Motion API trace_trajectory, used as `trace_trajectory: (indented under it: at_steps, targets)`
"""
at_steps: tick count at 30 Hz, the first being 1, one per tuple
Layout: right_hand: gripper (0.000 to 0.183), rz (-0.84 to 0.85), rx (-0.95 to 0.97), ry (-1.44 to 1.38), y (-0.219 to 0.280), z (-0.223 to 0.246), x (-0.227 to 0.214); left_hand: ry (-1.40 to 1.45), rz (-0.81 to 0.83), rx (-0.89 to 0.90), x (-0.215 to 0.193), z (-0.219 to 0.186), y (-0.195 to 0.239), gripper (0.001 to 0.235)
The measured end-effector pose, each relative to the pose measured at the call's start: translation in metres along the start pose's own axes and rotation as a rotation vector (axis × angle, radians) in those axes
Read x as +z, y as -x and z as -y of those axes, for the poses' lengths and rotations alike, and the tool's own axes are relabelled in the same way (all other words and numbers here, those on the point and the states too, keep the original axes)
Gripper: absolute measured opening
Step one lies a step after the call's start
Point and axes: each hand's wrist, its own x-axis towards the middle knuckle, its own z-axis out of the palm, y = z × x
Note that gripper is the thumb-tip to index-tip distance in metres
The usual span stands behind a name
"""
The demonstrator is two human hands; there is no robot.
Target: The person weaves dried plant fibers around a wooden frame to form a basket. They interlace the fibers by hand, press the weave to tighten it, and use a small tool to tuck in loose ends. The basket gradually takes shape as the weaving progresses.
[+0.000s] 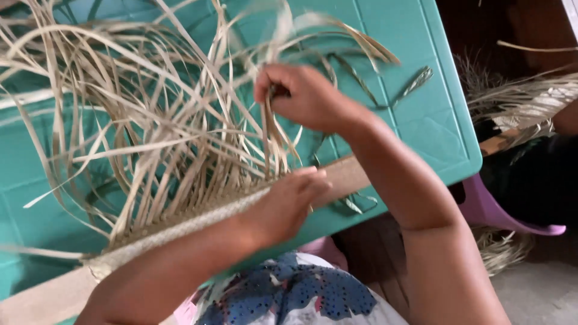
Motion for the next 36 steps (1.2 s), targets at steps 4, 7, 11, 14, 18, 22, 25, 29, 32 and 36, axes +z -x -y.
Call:
trace_trajectory:
  at_steps: [4, 7, 11, 14, 18, 22, 25, 29, 32, 36]
  targets:
    - [0.049, -0.183, -0.204, 0.421, 0.040, 0.026, -0.020, -0.107, -0.003, -0.017, 0.013, 0.003, 0.000, 0.055]
    - [0.046, -0.408, -0.082, 0.478, 0.111, 0.035, -0.019, -0.467, 0.041, -0.060, 0.016, -0.002, 0.000, 0.048]
    - [0.010, -0.518, 0.116, 0.563, 0.213, -0.015, 0.028, -0.577, -0.010, 0.047, 0.024, 0.002, -0.023, 0.017]
    - [0.016, -0.393, 0.097, 0.552, 0.260, -0.037, 0.067, -0.574, -0.068, 0.185, 0.035, 0.009, -0.039, 0.015]
    - [0.029, -0.487, 0.175, 0.737, 0.292, -0.058, 0.088, -0.566, -0.187, -0.013, 0.060, 0.016, -0.044, 0.032]
    - [0.018, -0.549, 0.182, 0.855, 0.307, -0.091, 0.091, -0.441, -0.197, -0.111, 0.076, 0.047, -0.051, 0.045]
    - [0.020, -0.483, 0.193, 0.808, 0.305, -0.075, 0.090, -0.340, -0.132, -0.287, 0.068, 0.047, -0.060, 0.052]
    - [0.014, -0.463, -0.014, 0.638, 0.288, -0.048, 0.098, -0.336, -0.095, -0.292, 0.039, 0.026, -0.061, 0.053]
    - [0.011, -0.472, -0.066, 0.571, 0.286, -0.050, 0.111, -0.320, -0.111, -0.235, 0.051, 0.030, -0.058, 0.042]
    - [0.014, -0.443, 0.034, 0.596, 0.286, -0.049, 0.114, -0.370, -0.107, -0.132, 0.055, 0.027, -0.055, 0.047]
